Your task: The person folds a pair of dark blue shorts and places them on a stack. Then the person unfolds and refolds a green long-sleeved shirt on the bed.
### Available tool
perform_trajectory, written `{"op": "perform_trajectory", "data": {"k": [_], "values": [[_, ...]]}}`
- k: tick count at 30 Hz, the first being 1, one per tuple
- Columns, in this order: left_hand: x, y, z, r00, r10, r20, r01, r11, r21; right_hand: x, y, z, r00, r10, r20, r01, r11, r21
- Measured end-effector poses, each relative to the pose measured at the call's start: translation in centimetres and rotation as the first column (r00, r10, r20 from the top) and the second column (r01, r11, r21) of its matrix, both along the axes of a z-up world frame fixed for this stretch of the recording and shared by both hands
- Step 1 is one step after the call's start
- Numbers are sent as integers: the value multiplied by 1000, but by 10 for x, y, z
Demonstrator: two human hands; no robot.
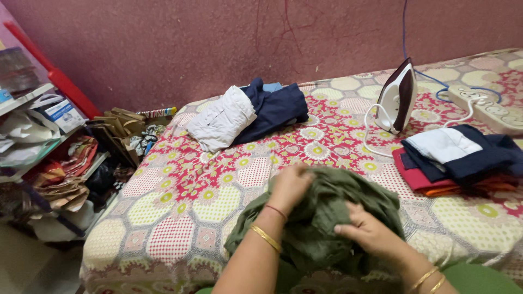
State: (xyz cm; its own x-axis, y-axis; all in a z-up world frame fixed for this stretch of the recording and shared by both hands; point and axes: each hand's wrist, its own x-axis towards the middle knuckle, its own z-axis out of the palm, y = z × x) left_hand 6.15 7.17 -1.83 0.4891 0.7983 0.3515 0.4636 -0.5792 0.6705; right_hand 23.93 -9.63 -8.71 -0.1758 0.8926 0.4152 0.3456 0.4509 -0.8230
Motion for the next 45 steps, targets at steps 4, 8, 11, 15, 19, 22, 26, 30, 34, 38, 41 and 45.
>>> {"op": "perform_trajectory", "data": {"k": [4,8,11,15,19,22,26,30,34,38,41,45], "values": [[-12,60,21,441,185,878,141,952,-271,29,9,29,708,-325,-626,129,932,-338],[-68,93,44,-163,157,974,294,950,-104,84,9,48,737,-194,-648,289,956,43],[-106,82,13,-26,259,966,55,965,-257,131,22,38,858,-206,-470,226,974,-13],[-129,40,-60,129,657,743,-148,754,-640,169,41,13,973,-227,-34,205,925,-320],[-111,-10,-93,491,739,461,-792,599,-116,155,28,3,984,-173,-47,121,833,-541],[-81,-30,-77,792,414,449,-531,830,171,132,17,16,948,-240,209,318,752,-577],[-46,-36,-58,928,299,224,-359,882,306,101,11,22,859,-93,504,407,722,-560],[-41,-24,-65,833,401,381,-388,915,-114,87,4,20,741,-127,660,510,745,-430],[-56,-33,-76,515,355,780,200,835,-512,72,9,25,654,-404,639,552,833,-38],[-77,-76,-79,659,-80,748,314,933,-177,48,10,34,813,-432,391,398,902,168],[-90,-95,-70,730,-213,650,403,902,-156,23,15,32,872,-346,346,272,931,243],[-97,-109,-50,801,41,597,240,892,-384,-4,15,23,868,-354,349,311,934,174]]}}
